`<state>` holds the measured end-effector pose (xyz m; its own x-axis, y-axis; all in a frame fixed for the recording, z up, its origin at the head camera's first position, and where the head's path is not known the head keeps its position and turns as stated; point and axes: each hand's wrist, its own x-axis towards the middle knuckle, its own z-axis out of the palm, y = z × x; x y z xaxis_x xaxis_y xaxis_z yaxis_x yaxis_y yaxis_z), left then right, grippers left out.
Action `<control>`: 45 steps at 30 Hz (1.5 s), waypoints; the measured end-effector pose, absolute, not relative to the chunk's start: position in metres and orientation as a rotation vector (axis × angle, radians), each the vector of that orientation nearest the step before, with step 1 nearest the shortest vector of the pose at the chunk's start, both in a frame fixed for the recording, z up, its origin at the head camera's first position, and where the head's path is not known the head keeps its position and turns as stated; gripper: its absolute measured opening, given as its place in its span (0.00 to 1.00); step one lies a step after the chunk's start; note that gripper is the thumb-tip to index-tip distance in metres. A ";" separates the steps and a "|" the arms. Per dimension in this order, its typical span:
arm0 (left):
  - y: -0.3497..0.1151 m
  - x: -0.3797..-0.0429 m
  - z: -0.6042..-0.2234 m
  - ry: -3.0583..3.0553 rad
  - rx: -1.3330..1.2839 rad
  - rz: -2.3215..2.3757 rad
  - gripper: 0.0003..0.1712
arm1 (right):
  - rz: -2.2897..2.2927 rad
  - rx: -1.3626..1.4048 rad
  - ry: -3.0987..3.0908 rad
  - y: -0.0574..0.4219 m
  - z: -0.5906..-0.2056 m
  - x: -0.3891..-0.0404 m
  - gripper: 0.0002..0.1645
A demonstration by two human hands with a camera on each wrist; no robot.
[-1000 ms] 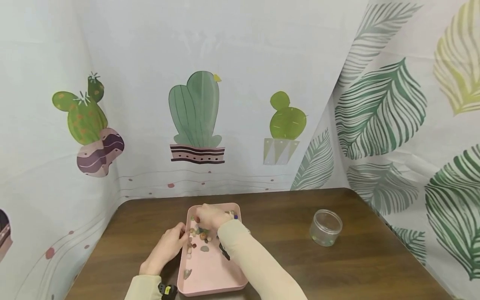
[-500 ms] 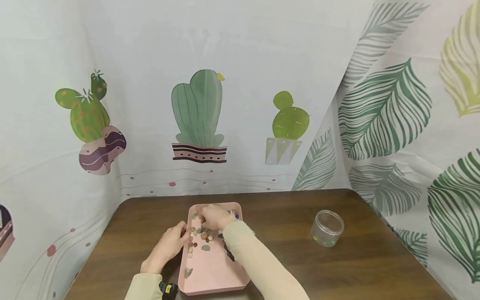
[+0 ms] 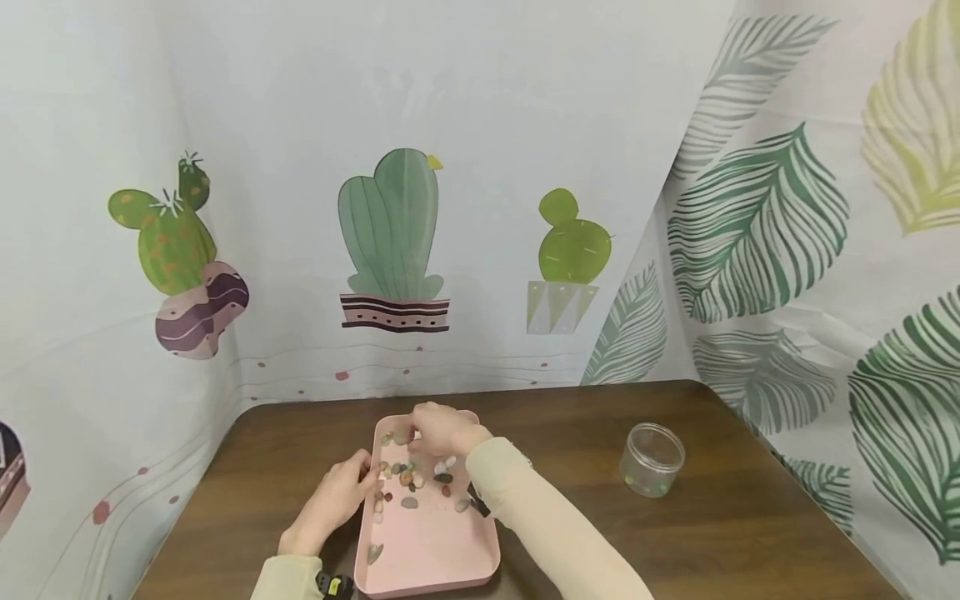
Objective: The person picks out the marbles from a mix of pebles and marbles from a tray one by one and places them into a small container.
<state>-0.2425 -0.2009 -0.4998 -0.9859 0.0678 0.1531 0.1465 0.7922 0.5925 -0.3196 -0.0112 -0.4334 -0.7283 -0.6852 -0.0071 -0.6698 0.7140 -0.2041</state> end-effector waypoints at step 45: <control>-0.201 -0.241 -0.500 -2.846 -0.186 -0.943 0.05 | -0.360 -1.763 3.130 0.179 -0.398 -0.271 0.09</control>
